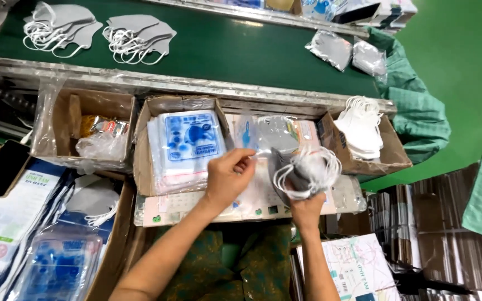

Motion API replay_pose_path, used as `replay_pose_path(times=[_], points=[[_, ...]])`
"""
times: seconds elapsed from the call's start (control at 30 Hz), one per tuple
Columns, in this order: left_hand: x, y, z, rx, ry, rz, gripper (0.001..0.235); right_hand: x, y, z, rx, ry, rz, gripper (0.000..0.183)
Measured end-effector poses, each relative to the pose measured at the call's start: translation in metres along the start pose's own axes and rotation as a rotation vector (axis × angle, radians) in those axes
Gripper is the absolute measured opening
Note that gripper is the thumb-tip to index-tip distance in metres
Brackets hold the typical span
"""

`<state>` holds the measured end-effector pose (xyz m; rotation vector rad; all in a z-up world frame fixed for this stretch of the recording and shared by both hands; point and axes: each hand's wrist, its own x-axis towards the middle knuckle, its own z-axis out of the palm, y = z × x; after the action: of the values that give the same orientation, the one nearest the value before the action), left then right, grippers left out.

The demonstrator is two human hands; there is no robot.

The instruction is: Packing face masks into plastic bags and organizing them in boxes.

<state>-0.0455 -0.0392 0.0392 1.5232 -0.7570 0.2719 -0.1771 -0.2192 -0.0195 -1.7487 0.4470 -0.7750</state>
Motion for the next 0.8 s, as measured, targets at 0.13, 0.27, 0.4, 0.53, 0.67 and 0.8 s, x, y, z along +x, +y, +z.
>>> replay_pose_path(times=[0.13, 0.27, 0.4, 0.53, 0.67, 0.8], points=[[-0.007, 0.009, 0.020, -0.133, -0.045, -0.169, 0.024, 0.003, -0.004, -0.026, -0.107, 0.059, -0.180, 0.055], [0.001, 0.016, 0.024, -0.037, 0.040, -0.150, 0.024, -0.003, -0.050, -0.060, 0.421, 0.258, 0.103, 0.071], [-0.005, 0.023, 0.039, -0.033, -0.002, -0.146, 0.026, -0.027, -0.038, -0.060, 0.330, -0.003, 0.106, 0.078], [-0.014, 0.017, 0.055, -0.095, 0.003, -0.083, 0.026, -0.031, -0.027, -0.041, 0.417, 0.103, 0.310, 0.072], [-0.006, 0.034, 0.045, -0.255, -0.126, -0.198, 0.046, -0.018, -0.007, -0.067, 0.113, 0.171, 0.052, 0.041], [0.005, 0.050, 0.047, -0.184, -0.558, -0.324, 0.080, -0.005, -0.081, -0.059, -0.670, 0.094, -0.621, 0.035]])
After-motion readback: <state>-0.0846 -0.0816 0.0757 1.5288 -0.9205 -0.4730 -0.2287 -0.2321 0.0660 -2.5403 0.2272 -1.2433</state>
